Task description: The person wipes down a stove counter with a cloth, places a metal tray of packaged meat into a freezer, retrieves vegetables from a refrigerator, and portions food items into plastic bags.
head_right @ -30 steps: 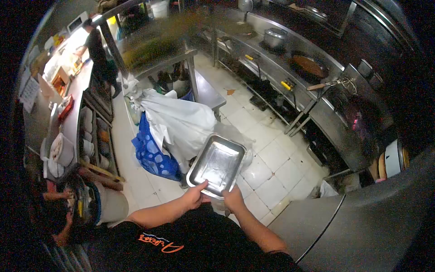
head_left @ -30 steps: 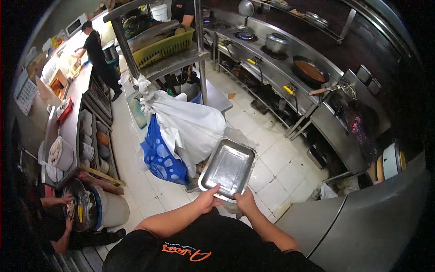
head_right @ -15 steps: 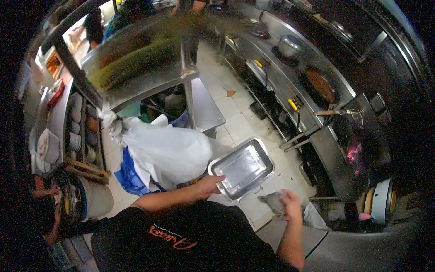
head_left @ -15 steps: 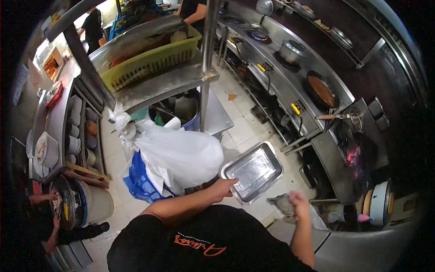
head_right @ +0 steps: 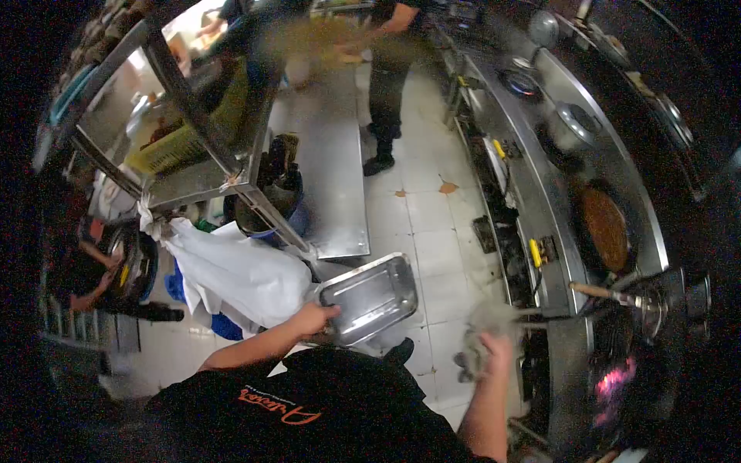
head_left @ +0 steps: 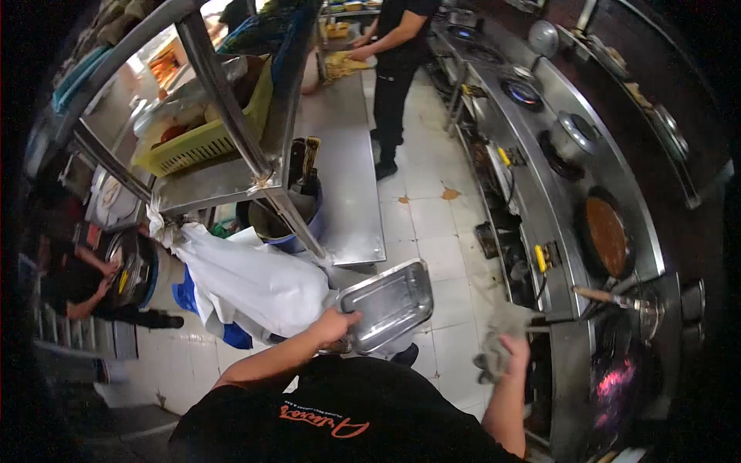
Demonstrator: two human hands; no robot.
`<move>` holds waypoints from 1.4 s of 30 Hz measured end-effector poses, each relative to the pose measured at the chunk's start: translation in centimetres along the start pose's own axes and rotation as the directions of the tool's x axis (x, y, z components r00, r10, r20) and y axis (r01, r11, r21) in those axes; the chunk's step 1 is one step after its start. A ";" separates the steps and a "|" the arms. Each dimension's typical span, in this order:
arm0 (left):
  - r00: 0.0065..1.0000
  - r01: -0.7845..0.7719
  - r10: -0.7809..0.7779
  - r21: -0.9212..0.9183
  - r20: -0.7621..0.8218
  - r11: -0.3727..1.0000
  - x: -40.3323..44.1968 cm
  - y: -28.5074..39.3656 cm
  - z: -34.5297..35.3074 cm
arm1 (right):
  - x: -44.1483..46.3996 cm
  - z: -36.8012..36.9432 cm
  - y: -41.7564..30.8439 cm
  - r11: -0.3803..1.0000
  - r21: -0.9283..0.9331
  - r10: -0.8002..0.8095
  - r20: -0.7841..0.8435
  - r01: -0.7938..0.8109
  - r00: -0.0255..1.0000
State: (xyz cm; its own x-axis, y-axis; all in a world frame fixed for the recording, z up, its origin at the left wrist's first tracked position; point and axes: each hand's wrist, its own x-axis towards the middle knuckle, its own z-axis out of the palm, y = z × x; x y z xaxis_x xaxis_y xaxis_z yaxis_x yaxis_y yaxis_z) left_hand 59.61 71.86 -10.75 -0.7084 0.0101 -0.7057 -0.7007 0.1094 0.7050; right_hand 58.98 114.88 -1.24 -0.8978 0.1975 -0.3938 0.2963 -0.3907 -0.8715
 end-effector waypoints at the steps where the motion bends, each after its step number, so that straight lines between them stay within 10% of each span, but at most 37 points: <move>1: 0.999 0.001 0.000 0.026 -0.047 1.000 1.2 -2.1 -0.6 | 2.4 1.6 1.3 0.994 -0.002 0.113 0.002 -0.113 0.994; 7: 0.900 -0.209 0.239 0.121 -0.364 0.970 -8.4 -0.2 0.3 | 11.8 10.8 2.3 0.958 -0.213 0.268 0.446 -0.190 0.854; 13: 0.862 0.117 0.039 0.273 -0.505 0.955 -12.6 -5.8 0.3 | 17.2 15.3 2.6 0.938 -0.306 0.290 0.448 -0.160 0.845; 19: 0.824 -0.002 0.024 0.040 -0.566 0.999 -13.4 -14.2 -0.2 | 22.4 19.7 5.3 0.897 -0.404 0.354 0.415 -0.179 0.838; 24: 0.734 0.209 -0.215 -0.087 -0.645 0.974 -16.4 -12.7 1.6 | 26.4 31.5 0.0 0.933 -0.358 0.227 0.512 -0.035 0.828; 27: 0.663 0.239 -0.379 -0.297 -0.645 0.924 -17.4 -13.4 3.5 | 31.3 37.4 0.3 0.941 -0.321 0.173 0.731 0.109 0.660; 30: 0.525 0.267 -0.419 -0.324 -0.741 0.908 -17.6 -12.8 7.0 | 36.0 42.8 5.6 0.556 -0.448 0.030 0.852 0.700 0.522; 32: 0.538 0.481 -0.357 -0.069 -0.764 0.874 -18.6 -13.8 10.2 | 35.9 45.5 9.2 -0.094 -0.388 0.027 0.919 0.917 0.392; 34: 0.696 0.678 -0.308 0.453 -0.648 0.578 -20.2 -17.8 12.9 | 36.5 46.8 10.7 -0.178 -0.226 0.108 0.963 0.958 0.248; 36: 0.468 0.479 -0.556 -0.331 -0.687 0.813 -21.3 -16.5 16.5 | 38.1 49.4 10.5 -0.272 -0.147 0.208 0.956 0.951 0.207; 39: 0.446 0.123 -0.476 -0.474 -0.758 0.872 -21.9 -13.3 22.1 | 45.2 56.2 10.6 -0.264 -0.297 -0.078 0.955 0.918 0.287; 42: 0.418 0.120 -0.502 -0.502 -0.757 0.857 -22.2 -11.8 26.3 | 46.7 60.2 14.0 -0.244 -0.262 -0.132 0.963 0.934 0.236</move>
State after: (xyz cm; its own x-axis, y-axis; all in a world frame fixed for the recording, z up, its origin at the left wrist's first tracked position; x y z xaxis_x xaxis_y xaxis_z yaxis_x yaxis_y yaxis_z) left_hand 85.84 96.48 -5.30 -0.0079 -0.8034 -0.5954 -0.7274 -0.4039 0.5547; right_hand 1.58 64.53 -14.26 -0.5645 -0.7676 0.3035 -0.8251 0.5153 -0.2315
